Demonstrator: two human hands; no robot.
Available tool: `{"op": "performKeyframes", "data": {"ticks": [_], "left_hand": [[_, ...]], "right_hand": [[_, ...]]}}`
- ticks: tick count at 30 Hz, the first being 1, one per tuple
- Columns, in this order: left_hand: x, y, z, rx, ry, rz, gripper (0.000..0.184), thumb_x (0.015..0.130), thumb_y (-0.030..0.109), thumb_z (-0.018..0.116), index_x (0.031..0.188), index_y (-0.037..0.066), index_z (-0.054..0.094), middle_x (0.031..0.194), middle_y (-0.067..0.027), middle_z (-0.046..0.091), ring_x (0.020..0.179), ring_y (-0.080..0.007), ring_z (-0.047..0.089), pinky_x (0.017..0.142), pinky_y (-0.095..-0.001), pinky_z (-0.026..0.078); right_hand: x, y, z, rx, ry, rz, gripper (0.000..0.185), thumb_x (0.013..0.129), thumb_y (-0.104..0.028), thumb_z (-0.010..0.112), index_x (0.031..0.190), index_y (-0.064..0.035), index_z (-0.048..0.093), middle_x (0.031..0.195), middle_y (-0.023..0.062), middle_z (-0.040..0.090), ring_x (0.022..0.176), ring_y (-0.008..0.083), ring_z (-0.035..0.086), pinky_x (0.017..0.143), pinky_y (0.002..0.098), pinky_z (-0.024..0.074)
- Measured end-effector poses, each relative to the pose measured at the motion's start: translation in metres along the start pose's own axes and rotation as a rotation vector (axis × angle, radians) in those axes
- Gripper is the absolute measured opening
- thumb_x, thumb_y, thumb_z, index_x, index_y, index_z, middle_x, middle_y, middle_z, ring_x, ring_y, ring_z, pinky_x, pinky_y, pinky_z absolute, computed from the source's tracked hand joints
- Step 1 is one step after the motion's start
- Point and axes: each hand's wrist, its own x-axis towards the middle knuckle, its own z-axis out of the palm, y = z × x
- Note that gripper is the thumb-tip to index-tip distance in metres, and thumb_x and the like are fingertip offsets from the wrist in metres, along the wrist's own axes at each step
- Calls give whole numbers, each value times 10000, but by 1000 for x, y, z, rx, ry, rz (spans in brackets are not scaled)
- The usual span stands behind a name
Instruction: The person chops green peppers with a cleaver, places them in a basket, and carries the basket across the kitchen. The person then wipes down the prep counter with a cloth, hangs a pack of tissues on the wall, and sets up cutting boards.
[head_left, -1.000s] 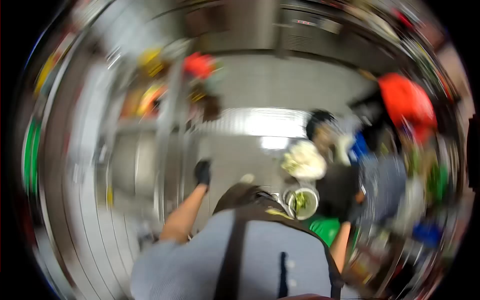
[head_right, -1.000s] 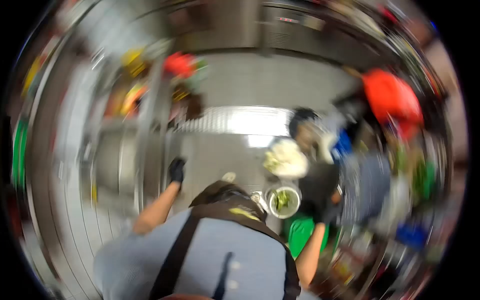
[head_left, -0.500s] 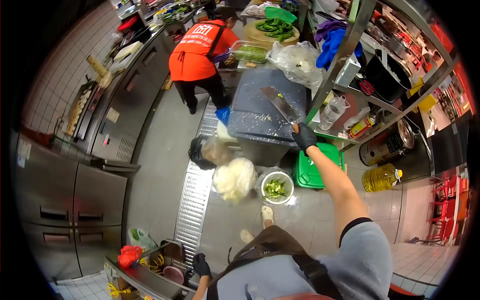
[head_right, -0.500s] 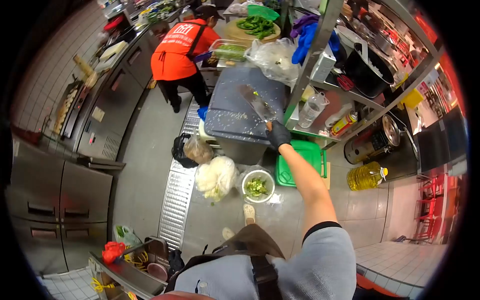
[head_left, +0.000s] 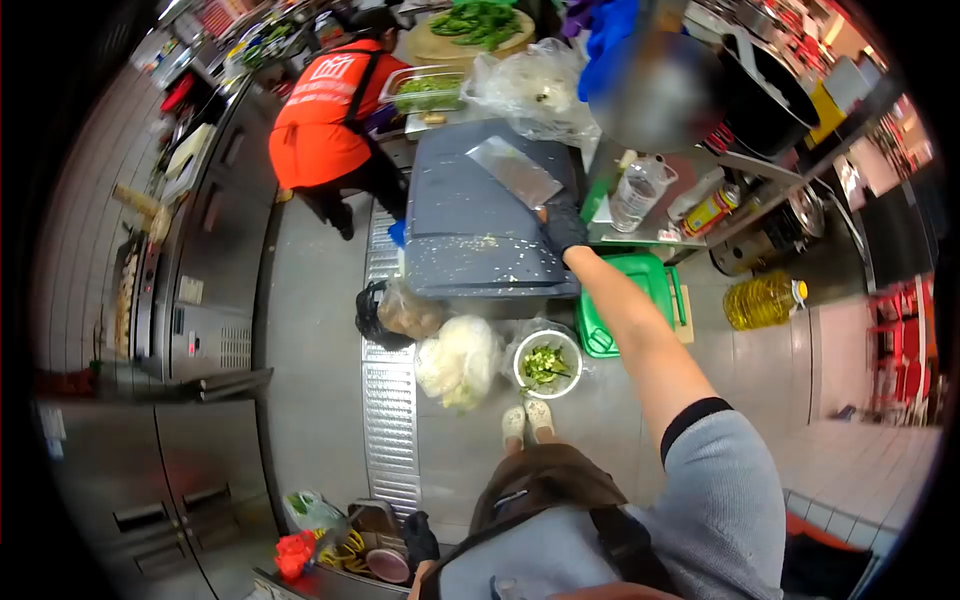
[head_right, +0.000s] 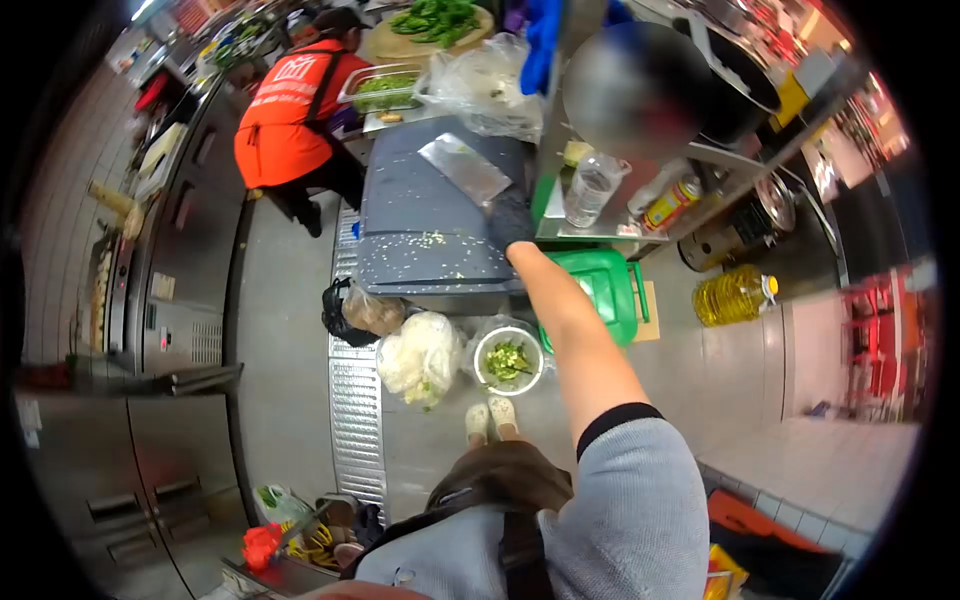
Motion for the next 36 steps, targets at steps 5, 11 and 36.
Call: {"op": "performKeyframes", "data": {"ticks": [5, 11, 36], "left_hand": [[84, -23, 11, 422, -292, 99, 243, 860, 226, 488, 950, 30, 601, 917, -140, 617, 812, -256, 569, 742, -353, 434], [158, 36, 83, 381, -428, 232, 247, 860, 227, 484, 966, 33, 593, 927, -155, 612, 816, -275, 571, 736, -367, 436], [-168, 504, 740, 246, -757, 1078, 276, 855, 218, 549, 961, -29, 612, 945, -194, 626, 869, -293, 594, 786, -345, 440]], "right_hand": [[1, -5, -5, -211, -145, -100, 260, 784, -116, 425, 916, 26, 598, 908, 230, 577, 874, 346, 557, 771, 419, 424], [-150, -47, -184, 363, -229, -8, 301, 862, -170, 478, 1144, -66, 477, 1010, 146, 558, 897, 266, 548, 756, 372, 442], [-542, 554, -658, 140, 610, 1077, 386, 781, -125, 613, 1154, -74, 529, 873, 138, 619, 783, 261, 605, 729, 352, 480]]}}
